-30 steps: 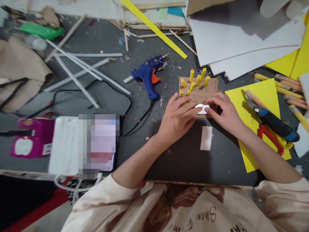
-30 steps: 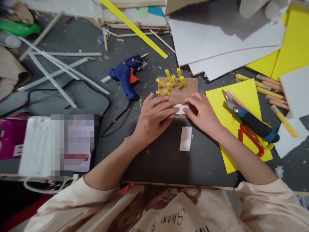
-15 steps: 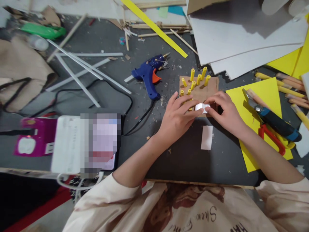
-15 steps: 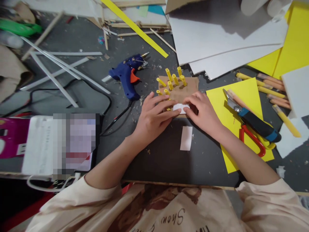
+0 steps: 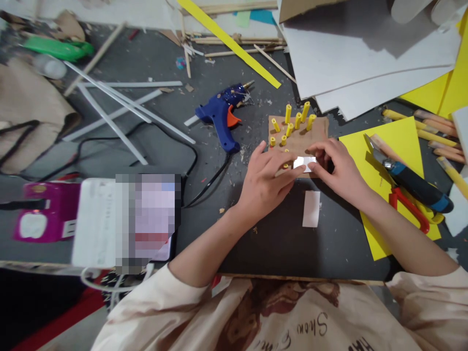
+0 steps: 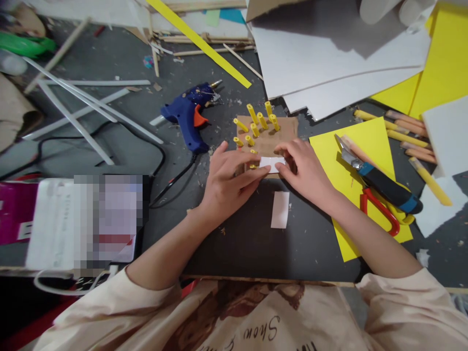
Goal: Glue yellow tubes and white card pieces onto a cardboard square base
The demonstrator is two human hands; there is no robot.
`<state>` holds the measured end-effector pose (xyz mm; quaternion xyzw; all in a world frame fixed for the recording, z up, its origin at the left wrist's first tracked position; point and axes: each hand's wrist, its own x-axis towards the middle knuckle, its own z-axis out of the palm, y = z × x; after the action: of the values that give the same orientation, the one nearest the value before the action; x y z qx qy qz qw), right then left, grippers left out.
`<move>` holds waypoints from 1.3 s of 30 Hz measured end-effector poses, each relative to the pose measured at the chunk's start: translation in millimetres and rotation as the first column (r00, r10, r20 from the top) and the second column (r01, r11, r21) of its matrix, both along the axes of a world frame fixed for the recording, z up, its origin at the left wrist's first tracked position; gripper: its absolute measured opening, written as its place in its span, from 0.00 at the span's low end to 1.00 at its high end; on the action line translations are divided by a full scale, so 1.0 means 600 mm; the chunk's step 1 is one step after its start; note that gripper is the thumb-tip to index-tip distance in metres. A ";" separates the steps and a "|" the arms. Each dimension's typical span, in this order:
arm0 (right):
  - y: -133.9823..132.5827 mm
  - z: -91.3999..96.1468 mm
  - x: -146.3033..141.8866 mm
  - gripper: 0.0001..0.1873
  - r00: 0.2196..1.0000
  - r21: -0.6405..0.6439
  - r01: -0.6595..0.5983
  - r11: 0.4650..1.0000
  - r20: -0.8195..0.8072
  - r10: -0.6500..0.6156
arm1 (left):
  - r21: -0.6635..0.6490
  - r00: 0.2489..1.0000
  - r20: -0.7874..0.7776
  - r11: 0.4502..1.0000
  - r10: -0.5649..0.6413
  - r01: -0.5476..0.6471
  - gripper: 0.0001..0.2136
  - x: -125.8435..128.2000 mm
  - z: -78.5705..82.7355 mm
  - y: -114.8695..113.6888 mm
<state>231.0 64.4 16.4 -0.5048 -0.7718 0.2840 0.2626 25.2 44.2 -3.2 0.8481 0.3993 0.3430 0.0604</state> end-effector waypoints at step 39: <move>-0.041 0.067 0.100 0.06 0.971 0.130 0.160 0.979 0.157 -0.180 | -0.253 0.894 -0.206 0.904 -0.399 0.345 0.14 0.018 0.038 -0.102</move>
<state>291.0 39.9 56.8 -0.5751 -0.7602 0.1714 0.2488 36.3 -17.2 19.8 0.9344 0.2672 0.1701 0.1632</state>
